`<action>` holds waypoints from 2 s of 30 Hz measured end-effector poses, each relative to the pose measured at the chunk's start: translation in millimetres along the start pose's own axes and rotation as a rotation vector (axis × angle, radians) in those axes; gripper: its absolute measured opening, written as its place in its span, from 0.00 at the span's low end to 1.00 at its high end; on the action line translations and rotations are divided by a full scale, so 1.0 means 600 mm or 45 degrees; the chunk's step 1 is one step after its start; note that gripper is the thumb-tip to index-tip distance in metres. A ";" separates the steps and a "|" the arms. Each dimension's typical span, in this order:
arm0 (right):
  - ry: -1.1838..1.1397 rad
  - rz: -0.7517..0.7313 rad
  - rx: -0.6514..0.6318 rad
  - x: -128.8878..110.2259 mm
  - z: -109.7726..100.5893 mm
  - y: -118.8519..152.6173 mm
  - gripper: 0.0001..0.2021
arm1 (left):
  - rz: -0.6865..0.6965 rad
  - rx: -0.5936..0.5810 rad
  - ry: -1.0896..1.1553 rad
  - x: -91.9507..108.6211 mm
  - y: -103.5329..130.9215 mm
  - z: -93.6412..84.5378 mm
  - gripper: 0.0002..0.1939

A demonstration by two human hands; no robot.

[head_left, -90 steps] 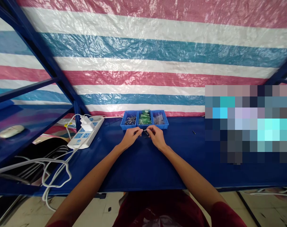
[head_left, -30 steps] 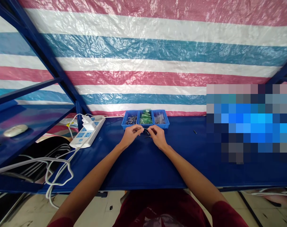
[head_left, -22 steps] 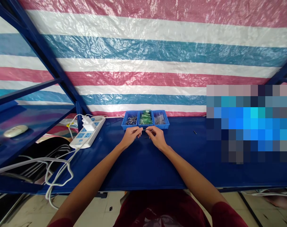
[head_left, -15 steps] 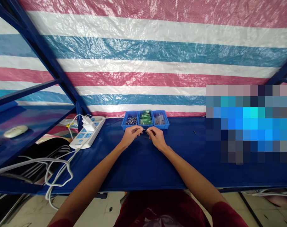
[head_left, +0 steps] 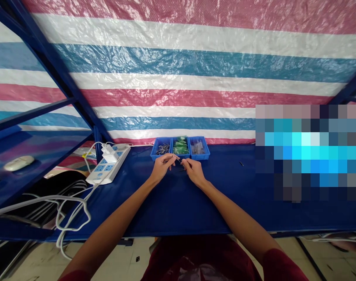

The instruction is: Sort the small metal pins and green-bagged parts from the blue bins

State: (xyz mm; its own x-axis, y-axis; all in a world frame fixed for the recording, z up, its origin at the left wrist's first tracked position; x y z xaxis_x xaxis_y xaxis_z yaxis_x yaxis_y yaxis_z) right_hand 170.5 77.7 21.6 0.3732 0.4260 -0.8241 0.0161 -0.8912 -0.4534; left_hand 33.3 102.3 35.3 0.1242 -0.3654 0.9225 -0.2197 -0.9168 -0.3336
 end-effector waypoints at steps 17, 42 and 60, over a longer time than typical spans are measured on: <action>-0.079 -0.100 -0.001 -0.018 -0.003 0.003 0.12 | 0.028 -0.174 -0.215 -0.002 0.002 0.009 0.22; -0.075 -0.068 -0.036 -0.016 0.002 0.002 0.14 | 0.019 -0.136 -0.258 0.006 0.003 0.009 0.19; 0.019 -0.008 -0.059 -0.007 0.004 0.000 0.20 | -0.169 0.118 0.384 -0.049 0.000 0.015 0.15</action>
State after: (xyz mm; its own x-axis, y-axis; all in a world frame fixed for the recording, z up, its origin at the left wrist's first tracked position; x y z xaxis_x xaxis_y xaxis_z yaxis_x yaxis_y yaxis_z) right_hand 167.0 76.3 24.1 0.3865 0.4296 -0.8161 0.0614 -0.8949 -0.4420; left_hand 38.3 111.5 6.2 -0.1489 -0.1902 0.9704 -0.1305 -0.9690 -0.2099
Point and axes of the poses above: each hand's wrist, its own y-axis away from the middle knuckle, its own z-axis out of the palm, x = y × z, the point moved 10 cm from there along -y, towards the middle knuckle, and after that the axes turned 2 degrees about x, right-handed, at the moved point
